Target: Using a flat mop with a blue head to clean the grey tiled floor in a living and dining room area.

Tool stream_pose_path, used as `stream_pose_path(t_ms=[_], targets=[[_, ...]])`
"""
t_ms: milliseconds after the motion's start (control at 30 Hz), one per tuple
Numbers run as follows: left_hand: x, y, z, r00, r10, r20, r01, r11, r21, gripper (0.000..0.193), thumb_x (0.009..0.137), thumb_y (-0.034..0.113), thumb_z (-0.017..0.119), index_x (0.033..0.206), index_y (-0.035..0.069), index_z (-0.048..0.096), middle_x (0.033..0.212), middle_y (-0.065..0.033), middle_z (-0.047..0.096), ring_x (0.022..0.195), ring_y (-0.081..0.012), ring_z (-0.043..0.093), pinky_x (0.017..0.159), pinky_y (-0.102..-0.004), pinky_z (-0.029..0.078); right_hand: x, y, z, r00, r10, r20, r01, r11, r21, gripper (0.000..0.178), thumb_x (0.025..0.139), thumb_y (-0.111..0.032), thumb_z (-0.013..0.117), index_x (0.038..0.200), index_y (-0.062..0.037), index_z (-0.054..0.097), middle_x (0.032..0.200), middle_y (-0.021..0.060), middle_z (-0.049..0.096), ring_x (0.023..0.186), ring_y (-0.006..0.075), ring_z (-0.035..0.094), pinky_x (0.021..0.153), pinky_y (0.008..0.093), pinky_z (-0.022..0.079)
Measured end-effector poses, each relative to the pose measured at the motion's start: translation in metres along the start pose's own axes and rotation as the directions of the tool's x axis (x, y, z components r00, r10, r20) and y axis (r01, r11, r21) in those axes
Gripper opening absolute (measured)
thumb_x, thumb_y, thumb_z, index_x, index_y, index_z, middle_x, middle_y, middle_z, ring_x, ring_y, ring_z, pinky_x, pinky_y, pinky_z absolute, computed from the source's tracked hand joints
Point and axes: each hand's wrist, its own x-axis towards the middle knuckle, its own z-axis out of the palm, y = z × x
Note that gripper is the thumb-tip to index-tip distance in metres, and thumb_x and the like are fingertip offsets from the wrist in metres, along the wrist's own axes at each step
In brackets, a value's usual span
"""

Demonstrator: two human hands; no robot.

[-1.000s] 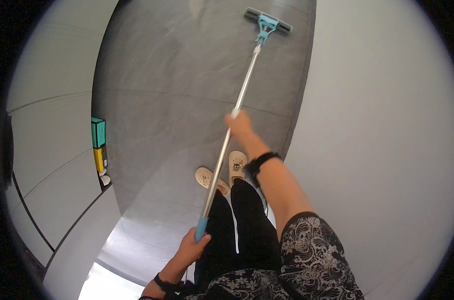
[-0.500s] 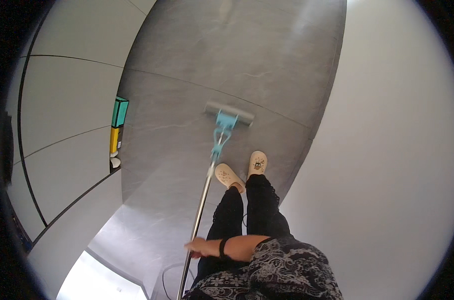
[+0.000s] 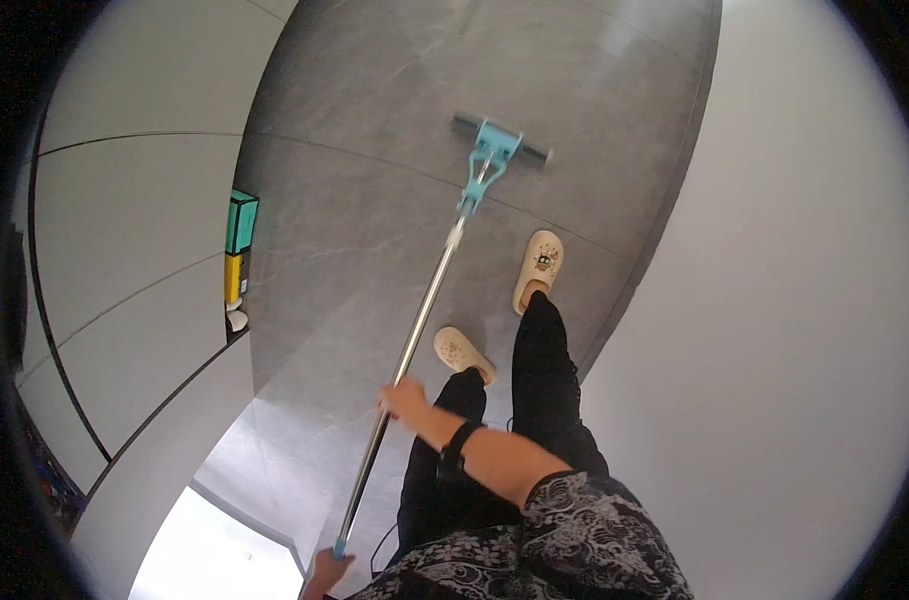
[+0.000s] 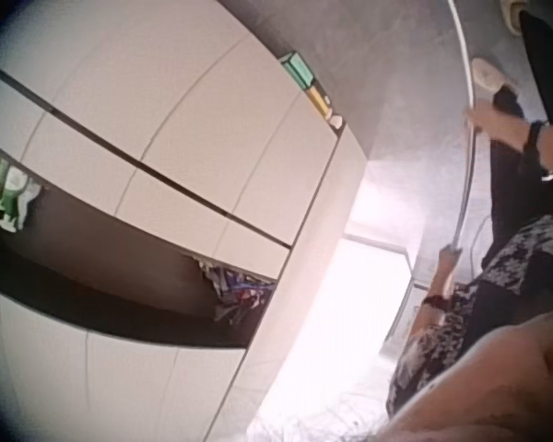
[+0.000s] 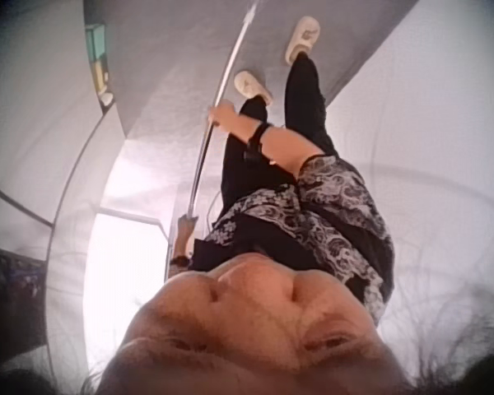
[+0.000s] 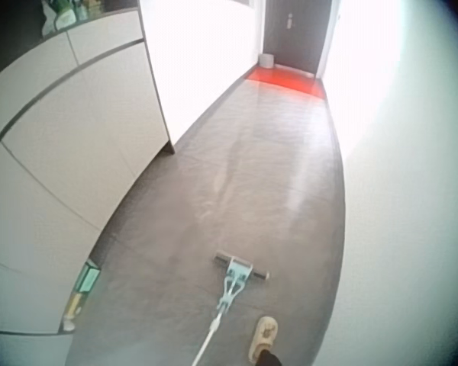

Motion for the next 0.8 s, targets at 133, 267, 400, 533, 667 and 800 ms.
stream_pose_path(t_ms=[133,267,400,533,667,800], targets=[[0.03,0.126,0.001,0.985,0.171,-0.015,-0.172,0.979,-0.113,0.033,0.067,0.032,0.065,0.068,0.0,0.057,0.062,-0.0182,0.057,0.061,-0.0331,0.058,0.054,-0.0404,0.044,0.041,-0.085,-0.097,0.961,-0.164,-0.222,0.191,0.976,0.108,0.02,0.073,-0.01,0.051,0.059,0.0034,0.053,0.056,0.0141,0.055,0.044,0.023,0.054,0.036,0.0339,0.04],[0.019,0.154,0.03,0.979,0.203,-0.023,-0.204,0.966,-0.161,0.039,0.067,0.037,0.066,0.068,-0.001,0.056,0.065,-0.0176,0.058,0.062,-0.0313,0.058,0.055,-0.0399,0.044,0.027,-0.134,-0.128,0.929,-0.199,-0.312,0.203,0.979,-0.021,0.025,0.075,-0.013,0.051,0.057,0.0029,0.051,0.055,0.014,0.054,0.045,0.0237,0.054,0.037,0.0355,0.04],[-0.029,0.041,0.083,0.997,0.073,0.02,-0.074,0.996,0.05,0.042,0.065,0.039,0.066,0.067,-0.002,0.057,0.066,-0.0214,0.058,0.065,-0.0346,0.059,0.055,-0.042,0.044,-0.009,-0.013,-0.071,0.961,-0.178,-0.213,0.176,0.984,-0.027,0.021,0.077,-0.01,0.051,0.059,0.0012,0.049,0.05,0.0132,0.052,0.04,0.023,0.053,0.035,0.0357,0.041],[-0.068,-0.005,0.097,0.984,-0.104,0.145,0.107,0.994,-0.011,0.038,0.066,0.036,0.064,0.067,-0.002,0.058,0.065,-0.0212,0.058,0.066,-0.0355,0.059,0.056,-0.0419,0.045,-0.057,0.056,-0.038,0.966,0.256,0.046,-0.26,0.956,0.135,0.013,0.076,-0.007,0.053,0.074,0.0044,0.047,0.054,0.0147,0.054,0.045,0.0252,0.057,0.036,0.0357,0.044],[-0.035,-0.006,0.106,0.99,-0.096,0.104,0.1,0.994,-0.033,0.034,0.066,0.033,0.062,0.068,-0.001,0.058,0.064,-0.0209,0.057,0.067,-0.0364,0.058,0.057,-0.0419,0.045,-0.015,0.001,-0.06,0.999,0.031,-0.043,-0.025,0.991,0.133,0.018,0.078,-0.01,0.051,0.066,0.0035,0.047,0.053,0.0142,0.052,0.043,0.0273,0.055,0.035,0.0381,0.042],[-0.004,0.1,0.06,0.998,-0.051,0.027,0.054,0.994,-0.1,0.029,0.067,0.029,0.061,0.064,0.0,0.058,0.061,-0.0212,0.056,0.062,-0.0364,0.058,0.054,-0.0419,0.044,0.016,-0.056,-0.105,0.992,-0.002,-0.129,0.023,0.987,0.161,0.013,0.073,-0.009,0.049,0.071,0.0031,0.049,0.052,0.0145,0.052,0.042,0.0263,0.055,0.033,0.0357,0.041]])
